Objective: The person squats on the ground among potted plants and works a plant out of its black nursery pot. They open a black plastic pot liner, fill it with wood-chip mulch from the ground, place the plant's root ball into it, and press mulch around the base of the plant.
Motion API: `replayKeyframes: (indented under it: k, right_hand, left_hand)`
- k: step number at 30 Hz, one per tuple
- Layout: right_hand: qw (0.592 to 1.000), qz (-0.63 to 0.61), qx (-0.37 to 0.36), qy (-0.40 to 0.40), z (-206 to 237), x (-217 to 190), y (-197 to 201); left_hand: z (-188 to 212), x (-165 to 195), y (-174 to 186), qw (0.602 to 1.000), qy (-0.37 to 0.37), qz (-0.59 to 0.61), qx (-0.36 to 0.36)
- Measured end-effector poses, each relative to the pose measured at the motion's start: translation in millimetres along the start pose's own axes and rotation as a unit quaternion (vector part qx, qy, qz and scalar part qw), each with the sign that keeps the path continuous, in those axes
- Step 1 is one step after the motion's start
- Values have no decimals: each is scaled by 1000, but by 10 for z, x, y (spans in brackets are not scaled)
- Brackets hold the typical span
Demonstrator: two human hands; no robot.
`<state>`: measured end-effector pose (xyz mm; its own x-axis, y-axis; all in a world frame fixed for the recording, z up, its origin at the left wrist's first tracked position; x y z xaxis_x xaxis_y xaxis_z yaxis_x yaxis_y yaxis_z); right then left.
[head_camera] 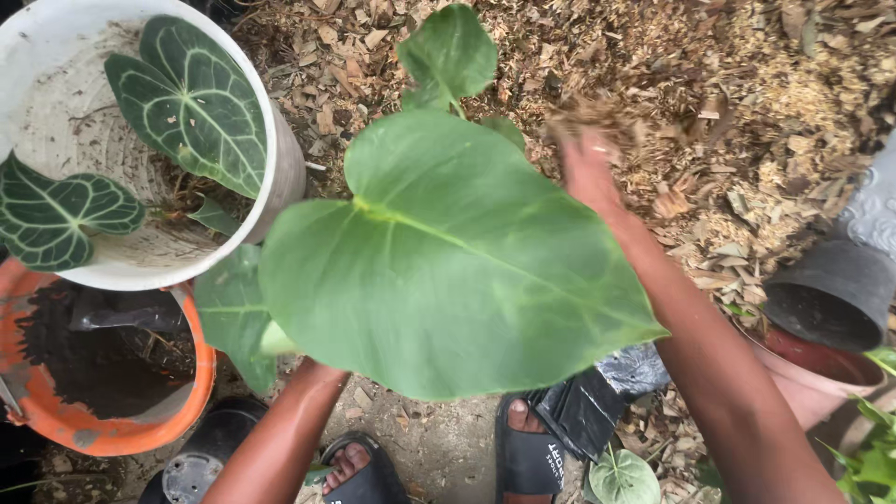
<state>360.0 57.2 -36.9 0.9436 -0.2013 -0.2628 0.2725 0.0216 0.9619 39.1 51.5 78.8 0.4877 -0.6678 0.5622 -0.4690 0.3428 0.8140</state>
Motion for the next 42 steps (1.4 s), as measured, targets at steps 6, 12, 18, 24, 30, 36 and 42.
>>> replayKeyframes:
  k: [6,12,18,24,30,36,42]
  right_hand:
    - [995,50,-30,-82,-1001,-122,129]
    - [997,-41,57,44,-914,-627,195]
    - [967,160,-147,130,-45,-837,-487]
    - [993,42,-93,60,451,-591,-348]
    - [976,114,-183,-31,1110,-372,-539]
    - [895,-396,-41,-202,971,-282,-22]
    - [671,-697,-14,-252,1044,-896,565]
  left_hand:
    - [47,129,-121,1000,-7,-7,-13]
    - [340,259,-11,1000,-10,5,-29]
    - [295,371,-36,1000,-14,1,-12]
    - [24,502,19,998,-4,-11,61]
    - [77,501,493,966,-24,187,178]
    - [129,291,356,921,37,360,147]
    - [310,303,535,948,6,246,203]
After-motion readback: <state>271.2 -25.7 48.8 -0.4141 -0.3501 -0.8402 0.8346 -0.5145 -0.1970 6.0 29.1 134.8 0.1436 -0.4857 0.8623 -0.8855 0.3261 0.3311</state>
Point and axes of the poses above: each hand's wrist, its own z-axis away from the middle knuckle, its own y-axis out of the back of the hand, x = y × z, the point moved 9 cm from there along -z, towards the middle knuckle, and after that the axes turned 10 degrees about z, right-handed, at the moved point
